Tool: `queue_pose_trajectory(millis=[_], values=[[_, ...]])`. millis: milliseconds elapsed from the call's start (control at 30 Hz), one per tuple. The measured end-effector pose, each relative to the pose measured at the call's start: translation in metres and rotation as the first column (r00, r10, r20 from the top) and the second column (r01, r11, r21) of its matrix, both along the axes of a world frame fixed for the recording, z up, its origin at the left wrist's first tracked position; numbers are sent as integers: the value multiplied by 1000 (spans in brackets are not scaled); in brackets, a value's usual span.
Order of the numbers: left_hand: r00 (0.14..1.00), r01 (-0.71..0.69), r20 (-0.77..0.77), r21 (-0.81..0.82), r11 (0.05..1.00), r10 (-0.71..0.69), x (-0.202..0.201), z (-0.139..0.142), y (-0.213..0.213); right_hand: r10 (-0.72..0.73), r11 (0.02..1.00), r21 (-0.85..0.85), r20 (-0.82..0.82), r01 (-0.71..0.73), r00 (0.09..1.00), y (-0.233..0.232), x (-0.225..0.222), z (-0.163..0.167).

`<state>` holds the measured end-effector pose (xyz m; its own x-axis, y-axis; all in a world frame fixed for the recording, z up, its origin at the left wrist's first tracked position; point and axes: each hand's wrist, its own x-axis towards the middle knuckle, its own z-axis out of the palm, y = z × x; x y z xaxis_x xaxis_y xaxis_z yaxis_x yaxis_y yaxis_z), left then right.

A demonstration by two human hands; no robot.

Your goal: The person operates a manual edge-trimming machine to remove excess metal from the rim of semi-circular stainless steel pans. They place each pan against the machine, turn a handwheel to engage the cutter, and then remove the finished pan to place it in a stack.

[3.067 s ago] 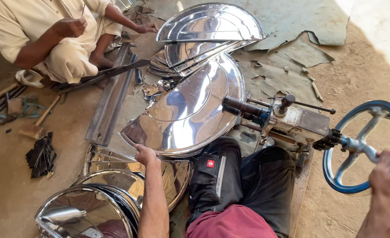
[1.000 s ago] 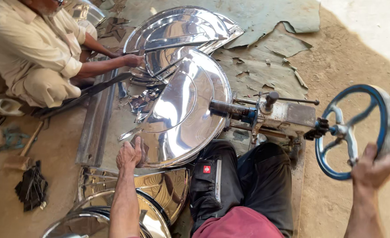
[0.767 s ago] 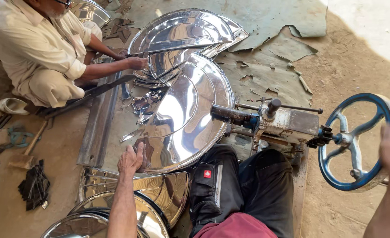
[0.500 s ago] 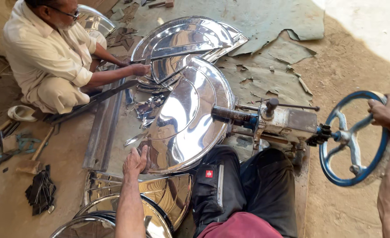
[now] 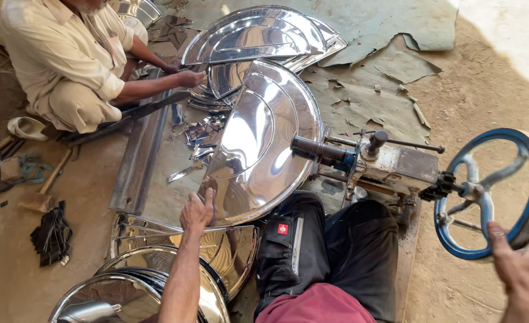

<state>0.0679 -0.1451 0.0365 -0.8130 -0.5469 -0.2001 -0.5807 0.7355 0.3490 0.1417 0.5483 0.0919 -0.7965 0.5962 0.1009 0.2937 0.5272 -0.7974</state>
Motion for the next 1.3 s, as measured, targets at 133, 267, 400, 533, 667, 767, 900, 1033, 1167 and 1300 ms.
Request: queue_pose_trajectory(millis=[133,267,400,533,667,767,900,1033,1167,1300], values=[[998,53,35,7,999,-53,4,1,5,137,967,211,50,-144,989,38,-91,27],[993,115,-9,0,993,-115,5,11,1,126,977,140,237,-162,963,51,-182,54],[997,64,-40,39,997,-62,14,13,7,94,994,32,303,-109,948,41,-196,78],[996,66,-66,56,996,-62,22,6,13,84,982,137,286,-127,955,35,-162,80],[994,59,-98,29,998,-55,19,2,17,59,981,191,-75,-44,995,1,-85,69],[996,48,-70,6,999,-48,10,-2,23,-50,968,227,-244,108,968,-36,-22,53],[1000,27,-1,16,1000,-27,-1,-3,31,-109,986,-134,-50,102,993,-40,10,35],[997,56,50,7,998,-56,-6,1,27,-1,989,146,31,-4,1000,19,-42,23],[987,150,60,31,988,-151,-5,7,22,180,982,-85,108,-171,978,62,-136,37],[993,107,-38,-13,994,-107,0,12,30,225,973,-119,259,-200,939,57,-181,69]])
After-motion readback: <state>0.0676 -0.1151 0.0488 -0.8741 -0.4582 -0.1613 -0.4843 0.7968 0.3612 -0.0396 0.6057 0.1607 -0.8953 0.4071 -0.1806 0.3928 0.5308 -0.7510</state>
